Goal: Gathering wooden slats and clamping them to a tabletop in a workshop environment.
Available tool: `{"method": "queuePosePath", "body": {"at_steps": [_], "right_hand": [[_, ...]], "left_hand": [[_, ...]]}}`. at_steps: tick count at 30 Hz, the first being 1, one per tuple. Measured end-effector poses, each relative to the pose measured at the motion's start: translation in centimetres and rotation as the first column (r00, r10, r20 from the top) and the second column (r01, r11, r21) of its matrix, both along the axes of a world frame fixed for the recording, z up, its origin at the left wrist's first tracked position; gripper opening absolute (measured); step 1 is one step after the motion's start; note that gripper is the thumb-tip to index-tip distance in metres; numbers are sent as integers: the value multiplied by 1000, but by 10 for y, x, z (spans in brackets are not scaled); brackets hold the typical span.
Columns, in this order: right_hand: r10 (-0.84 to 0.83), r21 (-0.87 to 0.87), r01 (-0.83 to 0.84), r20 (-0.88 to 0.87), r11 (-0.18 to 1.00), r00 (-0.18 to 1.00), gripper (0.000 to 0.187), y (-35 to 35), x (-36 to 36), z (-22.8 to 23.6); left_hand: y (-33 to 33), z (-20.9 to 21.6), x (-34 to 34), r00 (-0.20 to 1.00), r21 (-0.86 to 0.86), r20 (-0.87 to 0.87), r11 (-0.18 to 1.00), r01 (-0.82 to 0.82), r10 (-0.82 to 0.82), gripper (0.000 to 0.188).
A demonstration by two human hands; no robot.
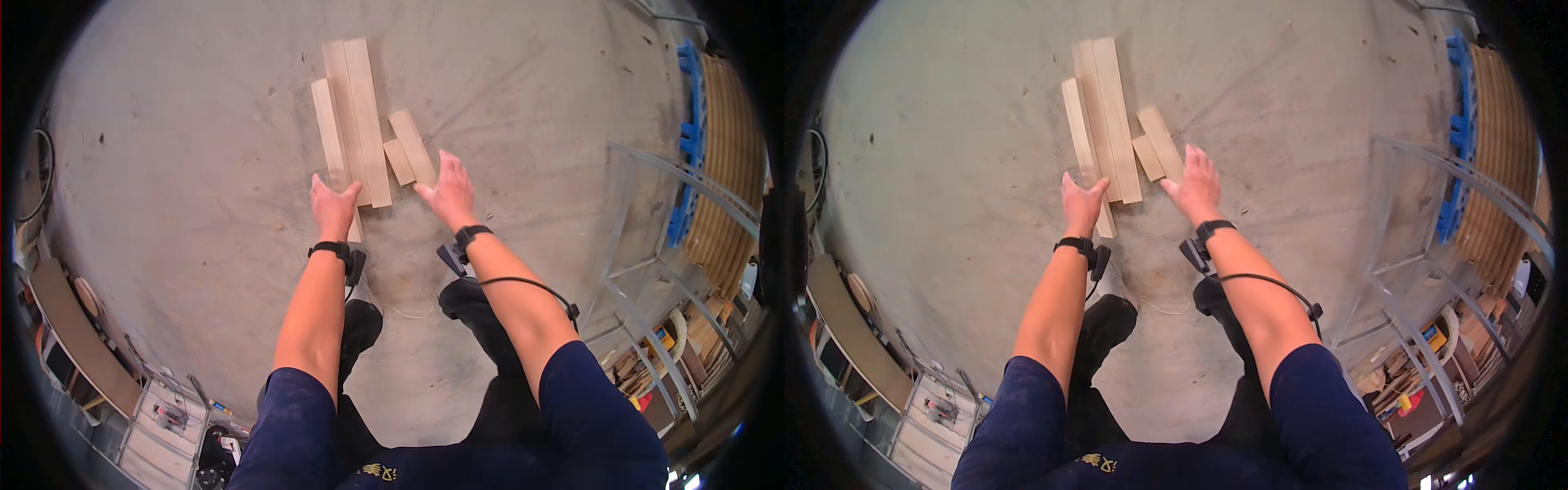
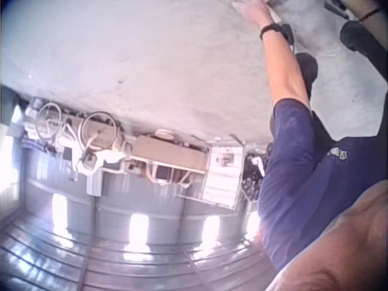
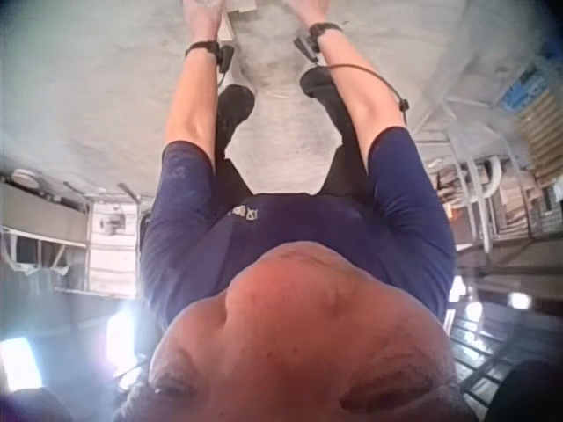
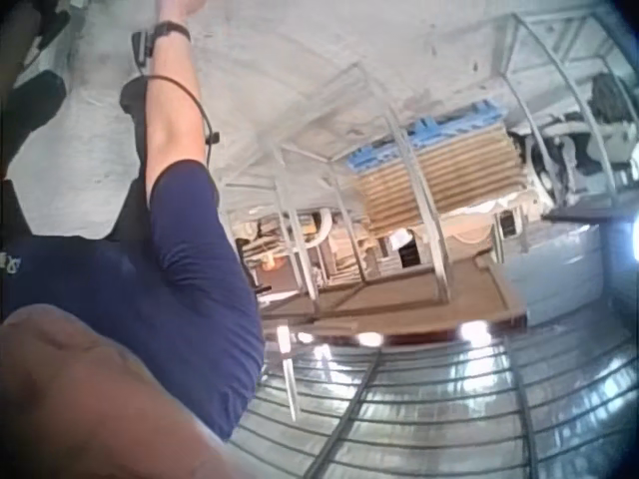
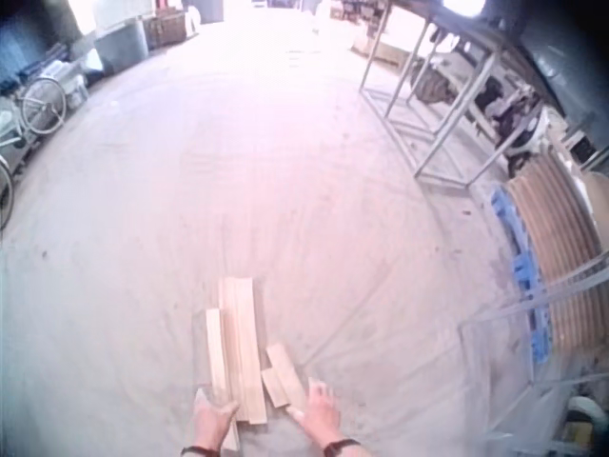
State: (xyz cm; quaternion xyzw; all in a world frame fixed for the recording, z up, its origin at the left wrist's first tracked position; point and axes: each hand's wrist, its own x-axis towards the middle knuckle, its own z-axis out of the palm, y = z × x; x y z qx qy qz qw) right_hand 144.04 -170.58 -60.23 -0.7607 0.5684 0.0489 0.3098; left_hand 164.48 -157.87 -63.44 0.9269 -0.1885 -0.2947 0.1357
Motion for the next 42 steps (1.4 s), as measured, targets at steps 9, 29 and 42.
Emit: {"method": "queuePosePath", "body": {"at_steps": [9, 29, 42], "right_hand": [[73, -12, -74, -66, 997, 995, 113, -7, 38, -50], [-732, 834, 111, 401, 541, 551, 55, 49, 43, 37], [-917, 853, 394, 214, 343, 337, 37, 192, -65, 421]], "left_hand": [[-13, -28, 20, 967, -210, -254, 975, -77, 21, 73], [-4, 75, -12, 362, -56, -918, 853, -519, 160, 48], [43, 433, -87, 195, 39, -981, 990, 134, 12, 42]]}}
